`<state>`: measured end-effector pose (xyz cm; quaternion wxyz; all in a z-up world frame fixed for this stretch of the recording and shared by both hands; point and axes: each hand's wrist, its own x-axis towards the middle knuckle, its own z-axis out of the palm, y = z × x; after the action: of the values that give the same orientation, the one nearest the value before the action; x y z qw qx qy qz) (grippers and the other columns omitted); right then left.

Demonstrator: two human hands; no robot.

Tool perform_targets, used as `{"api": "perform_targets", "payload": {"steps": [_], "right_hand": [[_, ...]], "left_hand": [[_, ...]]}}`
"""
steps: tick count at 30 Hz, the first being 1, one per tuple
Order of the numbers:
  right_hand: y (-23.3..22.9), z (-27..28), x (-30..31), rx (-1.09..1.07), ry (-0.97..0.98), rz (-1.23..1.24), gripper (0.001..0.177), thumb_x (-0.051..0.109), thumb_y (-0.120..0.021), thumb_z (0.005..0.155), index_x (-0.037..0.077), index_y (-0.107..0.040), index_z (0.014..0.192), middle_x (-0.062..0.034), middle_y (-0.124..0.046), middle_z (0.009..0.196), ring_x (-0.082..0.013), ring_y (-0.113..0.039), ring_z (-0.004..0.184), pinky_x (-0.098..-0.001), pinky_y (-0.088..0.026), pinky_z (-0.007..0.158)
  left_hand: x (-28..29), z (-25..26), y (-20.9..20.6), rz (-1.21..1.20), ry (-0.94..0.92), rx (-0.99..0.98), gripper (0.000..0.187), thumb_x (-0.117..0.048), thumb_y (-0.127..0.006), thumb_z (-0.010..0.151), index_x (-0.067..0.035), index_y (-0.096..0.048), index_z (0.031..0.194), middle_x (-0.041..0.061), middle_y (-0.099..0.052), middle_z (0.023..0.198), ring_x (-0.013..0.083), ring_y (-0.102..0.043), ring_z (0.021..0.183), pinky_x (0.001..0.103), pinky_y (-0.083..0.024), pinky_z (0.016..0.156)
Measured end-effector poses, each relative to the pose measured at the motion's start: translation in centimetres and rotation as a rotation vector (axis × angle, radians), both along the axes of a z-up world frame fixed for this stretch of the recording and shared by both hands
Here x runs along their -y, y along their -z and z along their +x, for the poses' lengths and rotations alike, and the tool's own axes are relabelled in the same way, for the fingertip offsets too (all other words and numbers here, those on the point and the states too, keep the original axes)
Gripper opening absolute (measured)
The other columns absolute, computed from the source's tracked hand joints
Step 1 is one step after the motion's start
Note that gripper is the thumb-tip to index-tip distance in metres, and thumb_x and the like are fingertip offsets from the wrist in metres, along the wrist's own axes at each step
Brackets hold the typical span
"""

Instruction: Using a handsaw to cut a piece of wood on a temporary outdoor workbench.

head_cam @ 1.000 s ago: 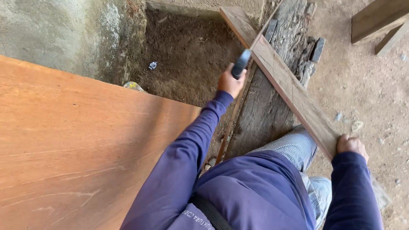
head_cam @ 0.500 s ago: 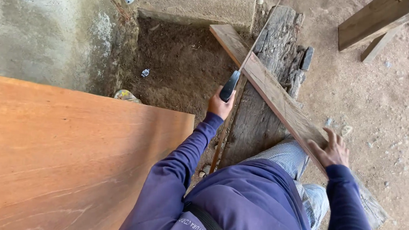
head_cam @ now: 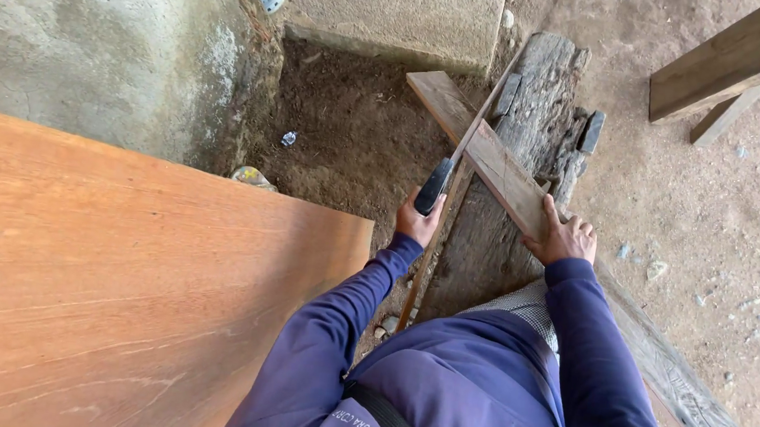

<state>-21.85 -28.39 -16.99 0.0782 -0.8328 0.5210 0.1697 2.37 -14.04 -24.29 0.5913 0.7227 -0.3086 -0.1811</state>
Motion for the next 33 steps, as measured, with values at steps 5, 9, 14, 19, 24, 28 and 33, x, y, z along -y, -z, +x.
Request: {"api": "perform_targets", "payload": {"steps": [5,9,14,19,24,28,33], "right_hand": [[-2.2,-1.1,-1.3,0.130,0.111,0.271,0.108,0.072,-0.074,0.071,0.038,-0.029,0.164,-0.0241,-0.063,0.135,-0.0394,-0.064,0.122,-0.0508,-0.051,0.105],[-2.4,-1.7,-0.9,0.249,0.214,0.455,0.109,0.067,-0.078,0.067,0.033,-0.038,0.162,-0.0250,-0.068,0.136,-0.0372,-0.064,0.128,-0.0444,-0.044,0.114],[4.3,0.9,-1.1,0.211,0.022,0.130,0.112,0.060,-0.087,0.071,0.013,-0.029,0.155,-0.0323,-0.051,0.143,-0.0490,-0.052,0.132,-0.0550,-0.041,0.110],[1.7,4.4,-2.9,-0.030,0.028,0.011,0.106,0.050,-0.077,0.085,0.029,-0.013,0.167,-0.0309,-0.054,0.139,-0.0504,-0.058,0.123,-0.0583,-0.050,0.097],[2.8,3.9,-0.2,0.039,0.077,0.105,0.098,0.033,-0.075,0.084,0.035,-0.022,0.166,-0.0285,-0.059,0.132,-0.0490,-0.060,0.120,-0.0545,-0.049,0.102],[1.1,4.3,-0.7,0.057,0.109,0.133,0.105,0.033,-0.081,0.077,0.034,-0.023,0.164,-0.0272,-0.058,0.133,-0.0486,-0.058,0.121,-0.0553,-0.046,0.104],[0.7,4.9,-1.0,0.069,0.142,0.094,0.104,0.032,-0.082,0.076,0.030,-0.027,0.164,-0.0307,-0.057,0.135,-0.0502,-0.059,0.122,-0.0561,-0.047,0.103]], "left_hand": [[-0.8,0.7,-7.1,0.109,0.110,0.058,0.028,-0.033,-0.075,0.093,-0.007,-0.062,0.092,0.012,-0.071,0.077,0.0281,-0.072,0.072,0.041,-0.055,0.066],[-1.0,-0.1,-9.6,0.223,0.203,0.089,0.031,-0.034,-0.076,0.093,-0.007,-0.060,0.092,0.015,-0.070,0.076,0.0345,-0.072,0.073,0.045,-0.054,0.065],[-2.7,-2.2,-7.4,0.106,0.131,0.124,0.031,-0.033,-0.077,0.092,-0.007,-0.060,0.090,0.017,-0.069,0.076,0.0381,-0.070,0.074,0.045,-0.053,0.064],[-3.5,-1.0,-5.8,0.070,0.084,0.109,0.029,-0.032,-0.078,0.090,-0.007,-0.062,0.090,0.018,-0.069,0.076,0.0381,-0.071,0.073,0.044,-0.053,0.063],[-2.9,-0.8,-6.2,0.037,0.177,0.200,0.027,-0.030,-0.076,0.090,-0.008,-0.061,0.094,0.017,-0.070,0.077,0.0376,-0.071,0.072,0.045,-0.055,0.064],[-2.3,-1.3,-6.7,0.021,0.183,0.292,0.026,-0.032,-0.074,0.093,-0.009,-0.063,0.095,0.017,-0.070,0.079,0.0375,-0.072,0.072,0.046,-0.055,0.063],[-4.4,-2.3,-11.6,0.202,0.135,0.213,0.032,-0.039,-0.072,0.094,-0.008,-0.063,0.098,0.018,-0.071,0.076,0.0398,-0.071,0.073,0.048,-0.054,0.062]]}}
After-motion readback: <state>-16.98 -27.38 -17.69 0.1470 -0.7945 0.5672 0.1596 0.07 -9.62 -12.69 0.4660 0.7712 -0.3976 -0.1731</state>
